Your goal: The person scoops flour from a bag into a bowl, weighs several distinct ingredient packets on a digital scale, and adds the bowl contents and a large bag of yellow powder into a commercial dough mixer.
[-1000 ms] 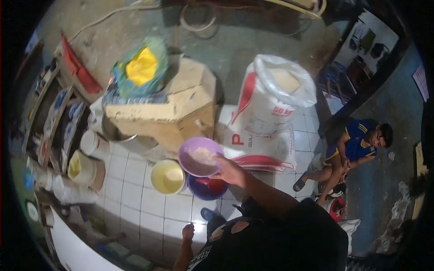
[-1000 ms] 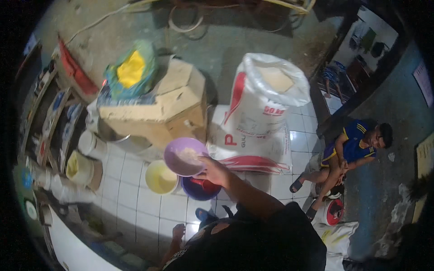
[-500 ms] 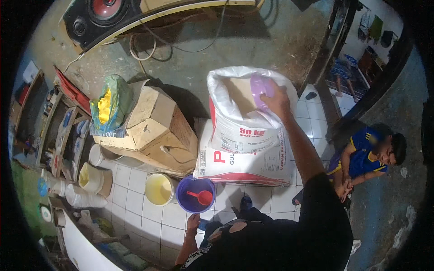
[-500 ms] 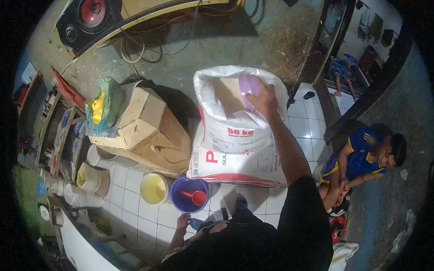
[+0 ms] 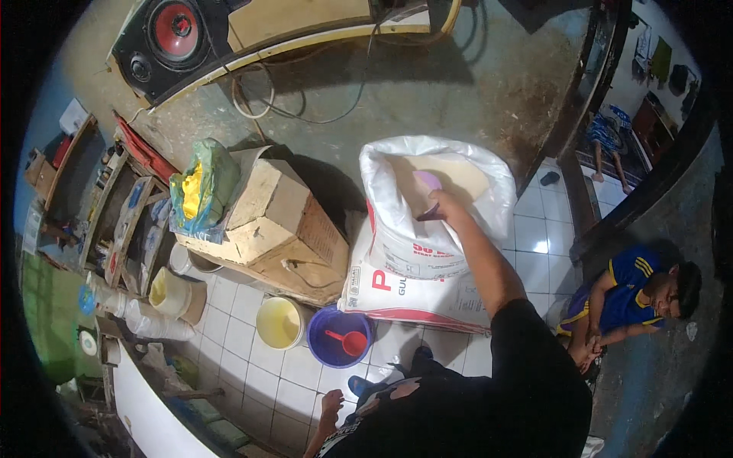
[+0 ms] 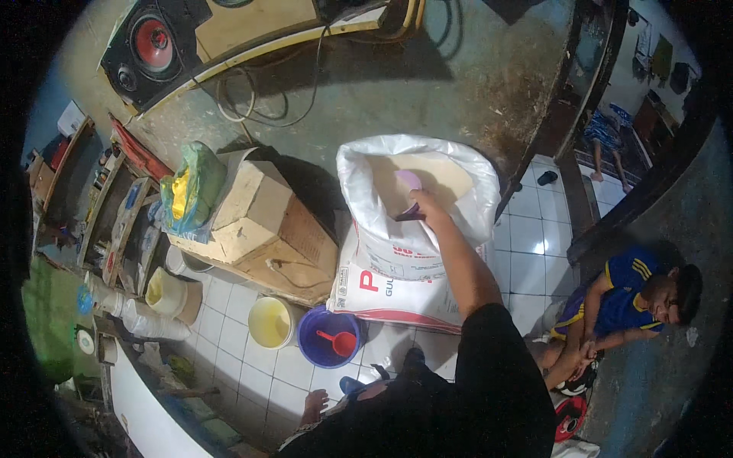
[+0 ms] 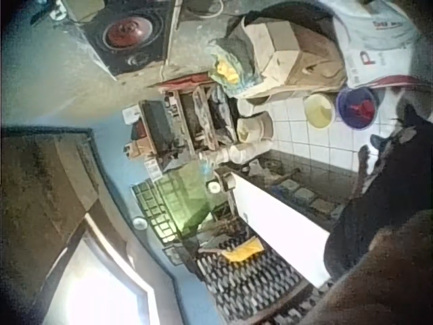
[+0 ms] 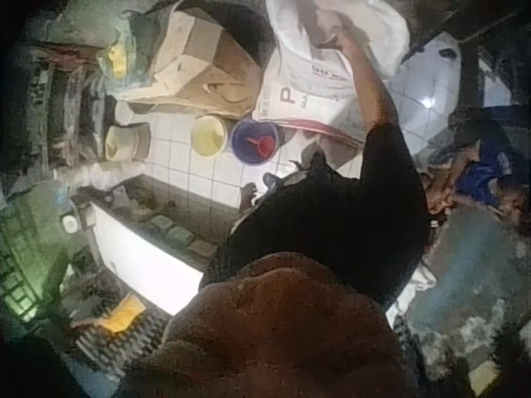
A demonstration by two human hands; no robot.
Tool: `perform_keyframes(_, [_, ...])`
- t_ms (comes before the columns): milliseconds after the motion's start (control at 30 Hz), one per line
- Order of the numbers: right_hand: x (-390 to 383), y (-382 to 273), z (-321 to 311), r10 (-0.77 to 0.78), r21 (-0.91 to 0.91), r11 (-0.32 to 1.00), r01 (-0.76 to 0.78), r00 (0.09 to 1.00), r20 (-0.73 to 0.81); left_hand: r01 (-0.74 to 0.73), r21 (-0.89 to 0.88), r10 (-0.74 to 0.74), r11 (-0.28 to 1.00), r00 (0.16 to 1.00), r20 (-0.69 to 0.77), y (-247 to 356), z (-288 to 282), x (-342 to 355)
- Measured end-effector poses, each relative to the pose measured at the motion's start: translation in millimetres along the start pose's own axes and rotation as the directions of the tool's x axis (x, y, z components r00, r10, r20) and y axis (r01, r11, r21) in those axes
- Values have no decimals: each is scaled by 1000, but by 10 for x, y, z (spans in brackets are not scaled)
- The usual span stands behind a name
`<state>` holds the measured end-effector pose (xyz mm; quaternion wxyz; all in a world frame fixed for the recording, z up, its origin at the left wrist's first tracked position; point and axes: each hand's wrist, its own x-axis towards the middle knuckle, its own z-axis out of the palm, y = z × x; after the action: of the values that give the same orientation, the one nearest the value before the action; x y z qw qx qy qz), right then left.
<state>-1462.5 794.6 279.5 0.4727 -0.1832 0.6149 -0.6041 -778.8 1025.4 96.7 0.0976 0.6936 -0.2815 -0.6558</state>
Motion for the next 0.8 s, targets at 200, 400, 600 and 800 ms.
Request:
perform_keyframes(200, [-234, -109, 188, 65, 195, 976, -101, 981, 183, -260, -60, 258, 964, 965, -44, 251, 18, 46])
perform_keyframes(400, [-214, -160, -17, 19, 178, 984, -23, 999, 25, -210, 81, 213, 974, 977, -24, 460, 235, 160])
perform_keyframes(600, [-433, -403, -96, 30, 39, 999, -26, 994, -105, -211, 31, 212, 977, 977, -21, 277, 165, 201])
perform_keyframes(800, [-707, -674, -242, -42, -116, 993, 17, 975, -220, -211, 34, 211, 977, 977, -5, 257, 76, 289])
